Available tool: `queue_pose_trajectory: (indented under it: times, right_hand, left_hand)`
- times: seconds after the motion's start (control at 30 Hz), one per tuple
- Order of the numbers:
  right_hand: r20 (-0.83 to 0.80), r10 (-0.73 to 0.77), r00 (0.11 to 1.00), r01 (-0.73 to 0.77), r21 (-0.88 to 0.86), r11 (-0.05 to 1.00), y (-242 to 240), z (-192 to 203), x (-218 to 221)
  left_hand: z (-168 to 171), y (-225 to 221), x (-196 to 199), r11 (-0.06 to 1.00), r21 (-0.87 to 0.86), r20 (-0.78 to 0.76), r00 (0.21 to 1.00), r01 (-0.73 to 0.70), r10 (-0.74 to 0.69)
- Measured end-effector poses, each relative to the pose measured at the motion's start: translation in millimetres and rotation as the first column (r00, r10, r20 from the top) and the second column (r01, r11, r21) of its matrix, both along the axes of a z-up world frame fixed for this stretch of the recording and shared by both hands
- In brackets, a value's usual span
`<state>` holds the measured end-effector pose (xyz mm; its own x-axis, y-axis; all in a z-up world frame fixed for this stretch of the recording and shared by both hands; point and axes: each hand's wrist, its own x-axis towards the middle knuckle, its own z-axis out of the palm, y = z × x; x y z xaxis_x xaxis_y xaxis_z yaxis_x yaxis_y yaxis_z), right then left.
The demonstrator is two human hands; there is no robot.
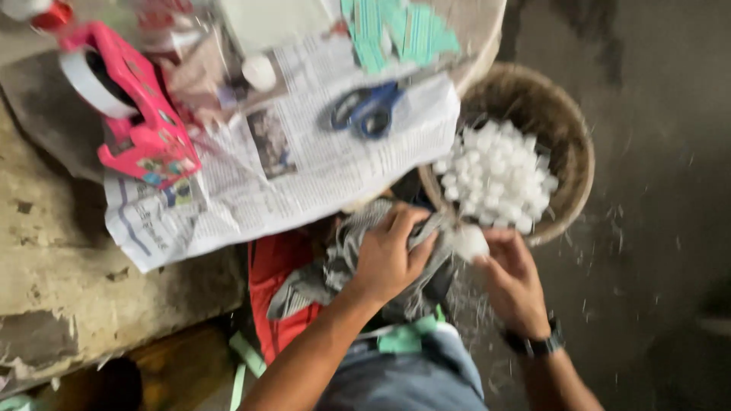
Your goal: Trimming small white candles with scissors and placing them into a collection area
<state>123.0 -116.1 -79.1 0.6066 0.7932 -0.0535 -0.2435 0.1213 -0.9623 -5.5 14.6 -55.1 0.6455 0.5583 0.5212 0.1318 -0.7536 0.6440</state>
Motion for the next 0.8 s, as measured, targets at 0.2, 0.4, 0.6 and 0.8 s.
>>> queue_pose_trajectory:
  times: [0.2,0.4,0.6,0.8]
  right_hand:
    - [-0.024,0.147,0.989,-0.142,0.149,0.979,18.1,18.3,-17.2]
    - [-0.375,0.354,0.857,-0.212,0.370,0.904,10.7,38.0,-15.2]
    - [0.189,0.196,0.962,-0.214,0.079,0.974,11.6,53.3,-21.6]
    - [-0.121,0.303,0.945,-0.279,0.183,0.943,6.1,48.6,-13.5]
  left_hand:
    - [-6.0,-10.0,8.6,0.983,0.162,0.201,0.978,-0.083,0.050]
    - [13.0,3.8,-3.6,0.999,0.017,0.200,0.979,0.044,-0.047]
    - [41.5,-15.8,-0.6,0.987,0.152,0.211,0.973,0.056,-0.087]
    - [27.6,3.2,2.4,0.990,-0.073,0.040,0.992,0.120,-0.117]
